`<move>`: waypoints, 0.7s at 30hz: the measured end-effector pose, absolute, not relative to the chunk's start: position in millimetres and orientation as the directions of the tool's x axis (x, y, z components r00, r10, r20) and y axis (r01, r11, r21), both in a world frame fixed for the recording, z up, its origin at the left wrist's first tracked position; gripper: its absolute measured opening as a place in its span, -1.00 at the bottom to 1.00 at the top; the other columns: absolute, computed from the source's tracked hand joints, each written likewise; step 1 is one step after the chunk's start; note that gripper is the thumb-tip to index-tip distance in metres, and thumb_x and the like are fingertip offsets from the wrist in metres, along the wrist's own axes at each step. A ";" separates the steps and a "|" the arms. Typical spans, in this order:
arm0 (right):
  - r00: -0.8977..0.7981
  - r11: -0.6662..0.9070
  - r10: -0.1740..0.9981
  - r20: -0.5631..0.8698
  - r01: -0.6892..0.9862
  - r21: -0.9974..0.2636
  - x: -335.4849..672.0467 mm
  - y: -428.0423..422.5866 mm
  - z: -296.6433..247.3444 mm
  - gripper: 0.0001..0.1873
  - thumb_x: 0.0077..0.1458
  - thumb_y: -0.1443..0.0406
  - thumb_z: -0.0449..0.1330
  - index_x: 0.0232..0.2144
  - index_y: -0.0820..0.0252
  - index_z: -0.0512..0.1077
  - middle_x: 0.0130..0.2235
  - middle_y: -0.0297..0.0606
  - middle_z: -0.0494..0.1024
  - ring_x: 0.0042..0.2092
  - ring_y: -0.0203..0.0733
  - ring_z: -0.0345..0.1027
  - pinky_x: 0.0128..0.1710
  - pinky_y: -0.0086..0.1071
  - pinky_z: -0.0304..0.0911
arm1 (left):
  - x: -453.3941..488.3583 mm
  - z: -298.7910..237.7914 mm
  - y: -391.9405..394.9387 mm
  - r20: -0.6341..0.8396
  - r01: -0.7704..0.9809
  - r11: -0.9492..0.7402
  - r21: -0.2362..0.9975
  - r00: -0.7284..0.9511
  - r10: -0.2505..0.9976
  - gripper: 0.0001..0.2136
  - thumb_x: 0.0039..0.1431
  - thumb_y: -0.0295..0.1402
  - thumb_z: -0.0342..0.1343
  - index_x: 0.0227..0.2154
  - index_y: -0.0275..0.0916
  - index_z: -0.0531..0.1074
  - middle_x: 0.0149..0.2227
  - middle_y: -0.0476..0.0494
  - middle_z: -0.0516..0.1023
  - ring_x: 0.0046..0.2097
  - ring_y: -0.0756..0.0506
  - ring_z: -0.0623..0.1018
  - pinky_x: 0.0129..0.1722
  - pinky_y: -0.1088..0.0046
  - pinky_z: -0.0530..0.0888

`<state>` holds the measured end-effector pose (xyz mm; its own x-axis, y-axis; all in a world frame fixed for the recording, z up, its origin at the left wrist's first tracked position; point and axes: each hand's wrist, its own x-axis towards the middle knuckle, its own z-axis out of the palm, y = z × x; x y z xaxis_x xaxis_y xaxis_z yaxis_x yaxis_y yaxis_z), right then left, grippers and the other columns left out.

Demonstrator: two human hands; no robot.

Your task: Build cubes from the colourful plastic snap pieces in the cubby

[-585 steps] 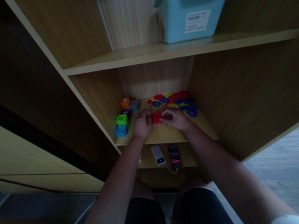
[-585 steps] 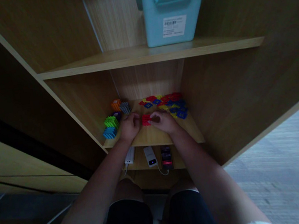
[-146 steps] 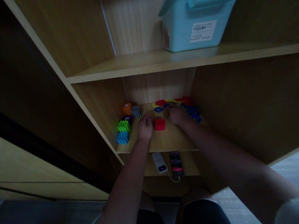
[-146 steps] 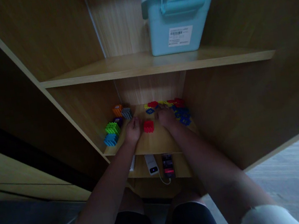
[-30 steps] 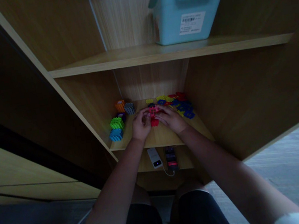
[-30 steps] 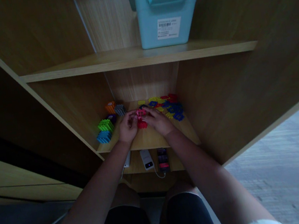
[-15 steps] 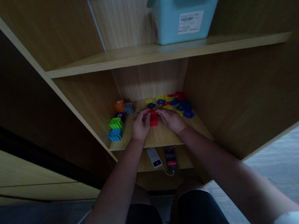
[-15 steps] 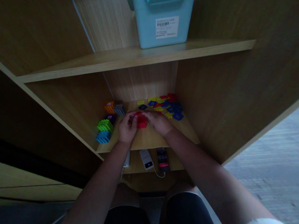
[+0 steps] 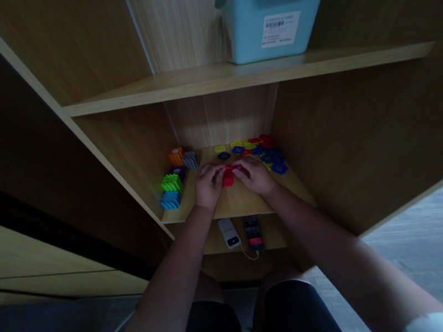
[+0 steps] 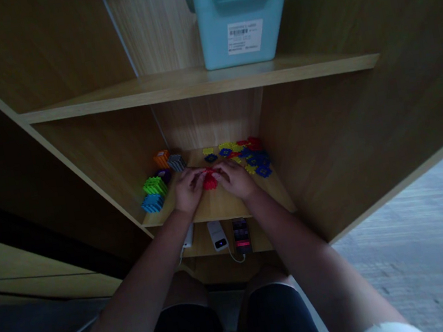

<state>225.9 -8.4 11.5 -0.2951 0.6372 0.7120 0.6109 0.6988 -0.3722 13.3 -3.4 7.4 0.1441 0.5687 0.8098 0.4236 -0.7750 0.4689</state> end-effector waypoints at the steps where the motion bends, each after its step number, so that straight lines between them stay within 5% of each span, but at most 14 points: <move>1: -0.283 0.698 0.643 0.712 0.598 -0.394 226.5 -7.6 10.8 -0.72 0.45 0.07 0.13 -0.05 0.06 0.55 -0.14 -0.15 0.65 -0.07 0.00 0.53 0.03 -0.12 0.43 | 13.5 7.4 -3.2 0.808 0.423 -0.777 0.466 0.155 0.569 -0.88 0.45 -0.31 0.20 -0.14 -0.15 0.62 -0.20 -0.15 0.64 -0.12 -0.14 0.63 -0.06 0.26 0.59; 11: -0.105 0.607 0.770 0.629 0.424 -0.672 221.7 -4.7 6.1 -0.66 0.29 -0.04 0.28 -0.13 0.05 0.53 -0.32 -0.30 0.58 -0.30 -0.15 0.43 -0.24 -0.27 0.36 | 15.6 7.4 -4.2 0.806 0.345 -0.797 0.495 0.158 0.570 -0.88 0.44 -0.34 0.14 -0.12 -0.13 0.59 -0.17 -0.16 0.65 -0.10 -0.15 0.64 -0.05 0.26 0.59; 21: -0.131 0.565 0.805 0.578 0.467 -0.681 223.7 0.4 -2.7 -0.64 0.12 0.04 0.43 -0.12 0.04 0.52 -0.35 -0.37 0.45 -0.31 -0.17 0.32 -0.28 -0.30 0.27 | 9.4 1.5 9.4 0.660 0.424 -0.568 0.706 -0.102 0.744 -0.85 0.53 -0.32 -0.06 -0.11 -0.15 0.42 -0.20 -0.13 0.61 -0.14 -0.16 0.64 -0.06 0.30 0.51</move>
<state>223.7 0.4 -2.7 -0.1308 0.8053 0.5782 0.4670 0.5645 -0.6806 9.4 9.4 1.5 -0.1020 0.7441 0.6602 0.4238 -0.5679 0.7056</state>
